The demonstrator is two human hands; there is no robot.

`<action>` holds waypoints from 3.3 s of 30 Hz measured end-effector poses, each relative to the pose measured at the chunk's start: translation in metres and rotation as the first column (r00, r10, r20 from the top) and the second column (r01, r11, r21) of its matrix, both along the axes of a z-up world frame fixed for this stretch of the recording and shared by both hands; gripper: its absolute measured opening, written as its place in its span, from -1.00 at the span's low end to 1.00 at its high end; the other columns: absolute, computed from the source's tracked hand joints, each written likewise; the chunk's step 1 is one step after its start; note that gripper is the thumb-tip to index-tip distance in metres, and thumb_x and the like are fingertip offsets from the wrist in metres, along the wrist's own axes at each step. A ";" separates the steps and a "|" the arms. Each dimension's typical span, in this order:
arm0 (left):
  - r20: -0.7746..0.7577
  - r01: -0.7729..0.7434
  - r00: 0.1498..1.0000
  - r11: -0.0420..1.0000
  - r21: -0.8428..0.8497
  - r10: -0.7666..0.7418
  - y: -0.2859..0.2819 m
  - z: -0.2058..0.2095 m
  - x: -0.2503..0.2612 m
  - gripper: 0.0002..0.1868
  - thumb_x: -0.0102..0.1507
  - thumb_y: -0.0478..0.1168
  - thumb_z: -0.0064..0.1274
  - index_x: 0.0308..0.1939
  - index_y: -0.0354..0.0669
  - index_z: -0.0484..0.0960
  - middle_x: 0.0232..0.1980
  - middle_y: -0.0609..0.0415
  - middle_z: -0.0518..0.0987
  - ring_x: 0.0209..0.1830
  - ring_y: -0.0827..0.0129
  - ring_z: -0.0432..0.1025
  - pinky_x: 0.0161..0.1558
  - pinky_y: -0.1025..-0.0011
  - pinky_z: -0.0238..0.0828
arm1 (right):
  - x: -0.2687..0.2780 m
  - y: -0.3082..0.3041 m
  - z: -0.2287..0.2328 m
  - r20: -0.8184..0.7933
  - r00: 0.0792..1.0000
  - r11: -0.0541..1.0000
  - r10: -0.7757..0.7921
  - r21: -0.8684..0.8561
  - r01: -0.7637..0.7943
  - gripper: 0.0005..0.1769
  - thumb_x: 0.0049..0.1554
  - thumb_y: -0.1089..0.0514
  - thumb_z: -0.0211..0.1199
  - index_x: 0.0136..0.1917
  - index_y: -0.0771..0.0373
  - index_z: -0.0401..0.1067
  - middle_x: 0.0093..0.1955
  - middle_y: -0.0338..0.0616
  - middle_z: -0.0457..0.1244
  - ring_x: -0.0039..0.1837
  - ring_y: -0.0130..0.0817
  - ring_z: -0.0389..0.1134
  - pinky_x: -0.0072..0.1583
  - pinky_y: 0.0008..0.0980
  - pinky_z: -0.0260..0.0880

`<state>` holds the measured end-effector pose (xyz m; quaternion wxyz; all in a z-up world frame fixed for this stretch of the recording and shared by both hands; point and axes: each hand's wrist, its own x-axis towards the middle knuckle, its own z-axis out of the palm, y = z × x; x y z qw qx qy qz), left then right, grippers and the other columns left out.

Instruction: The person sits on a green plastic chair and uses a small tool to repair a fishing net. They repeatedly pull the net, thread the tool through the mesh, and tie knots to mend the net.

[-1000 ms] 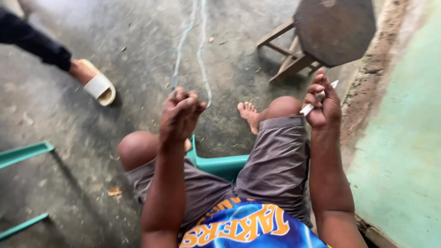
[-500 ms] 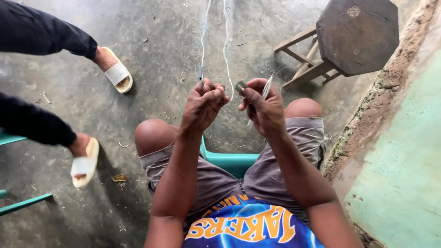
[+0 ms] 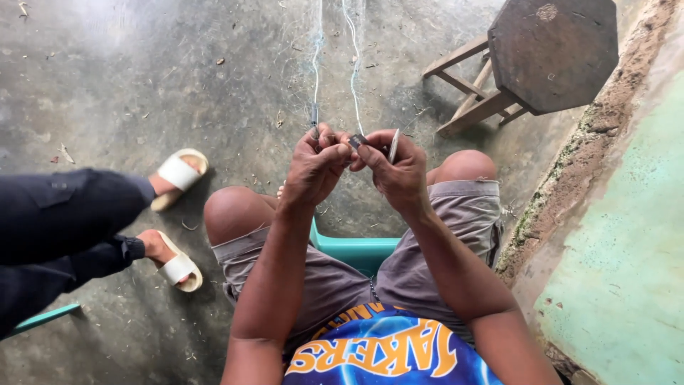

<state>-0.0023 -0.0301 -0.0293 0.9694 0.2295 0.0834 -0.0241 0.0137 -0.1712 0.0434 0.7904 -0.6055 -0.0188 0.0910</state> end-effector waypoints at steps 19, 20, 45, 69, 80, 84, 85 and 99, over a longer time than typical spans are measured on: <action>0.034 -0.026 0.999 0.998 0.055 0.024 -0.004 0.017 0.000 -0.59 0.19 -0.64 0.14 -0.30 -0.09 0.29 -0.28 -0.16 0.56 -0.34 0.08 0.61 -0.32 0.26 0.56 | -0.001 -0.003 -0.006 0.110 0.994 0.990 0.019 -0.142 -0.003 -0.86 0.19 0.32 0.40 -0.01 0.44 0.51 -0.26 0.01 0.41 -0.23 -0.35 0.51 -0.22 -0.54 0.43; 0.034 -0.026 0.999 0.998 0.056 0.024 -0.004 0.016 0.001 -0.59 0.18 -0.64 0.14 -0.30 -0.09 0.30 -0.28 -0.16 0.56 -0.34 0.07 0.62 -0.32 0.25 0.56 | -0.001 -0.003 -0.005 0.107 0.994 0.990 0.022 -0.144 -0.006 -0.85 0.19 0.31 0.40 -0.01 0.44 0.51 -0.26 0.01 0.41 -0.23 -0.35 0.51 -0.21 -0.53 0.43; 0.065 -0.040 0.997 0.997 0.070 0.036 -0.002 0.006 -0.002 -0.60 0.19 -0.61 0.16 -0.32 -0.10 0.29 -0.27 -0.20 0.57 -0.33 0.09 0.61 -0.31 0.24 0.57 | -0.002 -0.001 0.009 0.180 0.983 0.973 0.046 -0.230 -0.003 -0.90 0.20 0.33 0.39 -0.03 0.42 0.52 -0.29 -0.01 0.40 -0.25 -0.36 0.49 -0.14 -0.48 0.50; 0.027 -0.010 1.000 0.999 0.036 0.009 0.007 0.001 -0.005 -0.58 0.21 -0.59 0.19 -0.32 -0.06 0.28 -0.18 -0.19 0.63 -0.33 0.24 0.62 -0.11 0.32 0.68 | 0.018 -0.035 -0.011 -0.136 0.984 0.980 -0.113 0.150 0.134 -0.84 0.21 0.24 0.36 -0.02 0.33 0.42 -0.23 -0.01 0.37 -0.39 -0.37 0.41 -0.53 -0.69 0.13; -0.152 -0.111 0.978 0.975 0.194 0.142 0.031 0.037 -0.009 -0.64 0.21 -0.53 0.12 -0.44 -0.01 0.32 -0.28 0.02 0.53 -0.37 0.45 0.39 -0.11 0.40 0.50 | 0.156 -0.269 -0.108 -0.247 0.648 0.688 -0.720 -0.138 0.712 -0.61 0.00 0.15 0.52 0.07 0.10 0.43 -0.17 -0.18 0.38 -0.46 -0.46 0.35 -0.55 -0.59 -0.13; -0.065 -0.083 0.993 0.975 0.205 0.098 0.037 0.009 -0.010 -0.66 0.30 -0.45 0.10 -0.25 0.05 0.26 -0.17 0.03 0.60 -0.39 0.53 0.40 -0.04 0.42 0.54 | 0.177 -0.299 -0.149 -0.109 0.690 0.666 -0.715 -0.407 0.625 -0.77 0.07 0.18 0.46 -0.02 0.13 0.48 -0.19 -0.10 0.45 -0.41 -0.42 0.48 -0.58 -0.68 0.09; -0.071 -0.087 0.992 0.972 0.220 0.105 0.035 0.013 -0.010 -0.67 0.31 -0.44 0.10 -0.25 0.04 0.27 -0.17 0.04 0.60 -0.38 0.54 0.40 -0.04 0.43 0.53 | 0.187 -0.304 -0.153 -0.108 0.693 0.659 -0.713 -0.442 0.609 -0.78 0.07 0.17 0.45 -0.02 0.13 0.48 -0.18 -0.09 0.45 -0.42 -0.42 0.47 -0.59 -0.67 0.11; -0.057 -0.184 0.977 0.950 0.253 0.205 0.038 0.011 -0.006 -0.74 0.33 -0.44 0.03 -0.27 0.00 0.33 0.00 -0.07 0.62 -0.34 0.51 0.45 0.07 0.37 0.55 | 0.122 -0.311 -0.072 -0.128 0.979 0.277 -0.158 -0.957 -0.080 -0.68 0.26 -0.14 0.14 0.22 -0.08 0.50 -0.33 -0.28 0.38 -0.11 -0.23 0.48 0.03 -0.15 0.44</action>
